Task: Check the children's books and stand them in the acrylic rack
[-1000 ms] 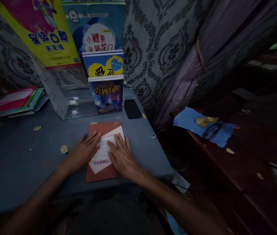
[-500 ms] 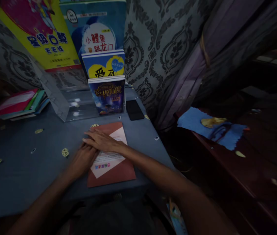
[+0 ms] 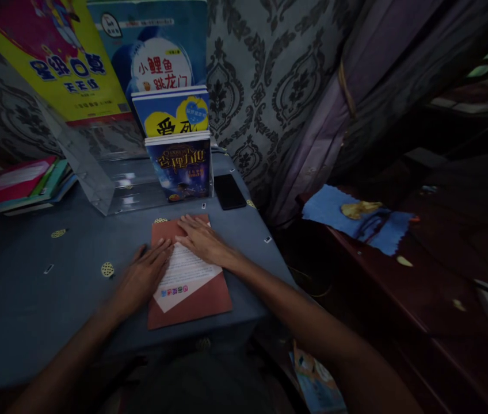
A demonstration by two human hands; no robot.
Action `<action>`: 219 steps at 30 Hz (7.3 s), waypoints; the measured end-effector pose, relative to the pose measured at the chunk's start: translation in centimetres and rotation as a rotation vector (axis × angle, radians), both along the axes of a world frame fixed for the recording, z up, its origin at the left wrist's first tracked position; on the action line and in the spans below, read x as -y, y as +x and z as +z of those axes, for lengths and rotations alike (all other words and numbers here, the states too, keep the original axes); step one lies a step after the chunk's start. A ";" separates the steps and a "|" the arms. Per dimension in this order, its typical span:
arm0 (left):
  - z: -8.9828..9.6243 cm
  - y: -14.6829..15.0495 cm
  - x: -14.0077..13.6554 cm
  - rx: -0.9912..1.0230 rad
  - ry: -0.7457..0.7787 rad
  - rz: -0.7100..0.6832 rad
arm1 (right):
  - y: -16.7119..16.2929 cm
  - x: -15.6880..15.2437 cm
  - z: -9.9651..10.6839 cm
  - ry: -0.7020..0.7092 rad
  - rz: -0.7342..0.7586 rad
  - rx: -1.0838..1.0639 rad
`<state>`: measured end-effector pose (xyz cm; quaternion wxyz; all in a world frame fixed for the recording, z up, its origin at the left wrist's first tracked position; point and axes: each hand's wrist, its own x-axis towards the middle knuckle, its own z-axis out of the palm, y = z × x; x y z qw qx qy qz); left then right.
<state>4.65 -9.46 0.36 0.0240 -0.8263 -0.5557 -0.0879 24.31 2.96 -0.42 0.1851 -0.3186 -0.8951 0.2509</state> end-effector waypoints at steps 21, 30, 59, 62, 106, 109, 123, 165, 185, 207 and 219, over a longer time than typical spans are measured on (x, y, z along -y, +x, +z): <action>2.2 2.8 -6.3 0.042 -0.214 -0.247 | 4.2 -2.8 -1.1 -0.041 -0.069 -0.166; 2.9 6.0 -2.8 0.064 -0.303 -0.455 | 4.0 -2.8 -1.5 -0.028 -0.072 -0.143; 1.7 -5.9 -11.2 0.407 -0.189 -0.133 | 1.0 0.0 0.0 0.295 0.052 0.093; 0.5 -6.3 -11.4 0.499 -0.162 -0.155 | -1.8 0.8 0.2 0.325 0.207 0.106; -0.5 -4.4 -8.7 0.249 0.086 -0.233 | 1.1 13.7 3.1 0.265 0.505 0.205; -0.3 -3.9 -7.4 0.255 0.062 -0.240 | 1.4 14.8 2.7 0.298 0.502 0.200; -0.3 -3.9 -2.9 0.373 0.019 -0.171 | 9.7 17.9 1.5 0.281 0.226 0.143; 3.6 -1.6 -6.5 1.546 -0.117 0.075 | 3.5 0.3 -0.2 -0.186 -0.079 -0.619; 2.3 -0.6 -6.5 1.643 -0.166 0.074 | 4.2 2.9 -0.1 -0.422 -0.191 -0.699; 0.5 -2.0 -5.7 1.093 -0.570 0.305 | 6.7 5.5 1.6 -0.855 -0.274 -0.420; 4.3 0.0 -6.0 0.018 -0.135 0.373 | 8.8 4.7 5.1 -0.272 -0.388 0.177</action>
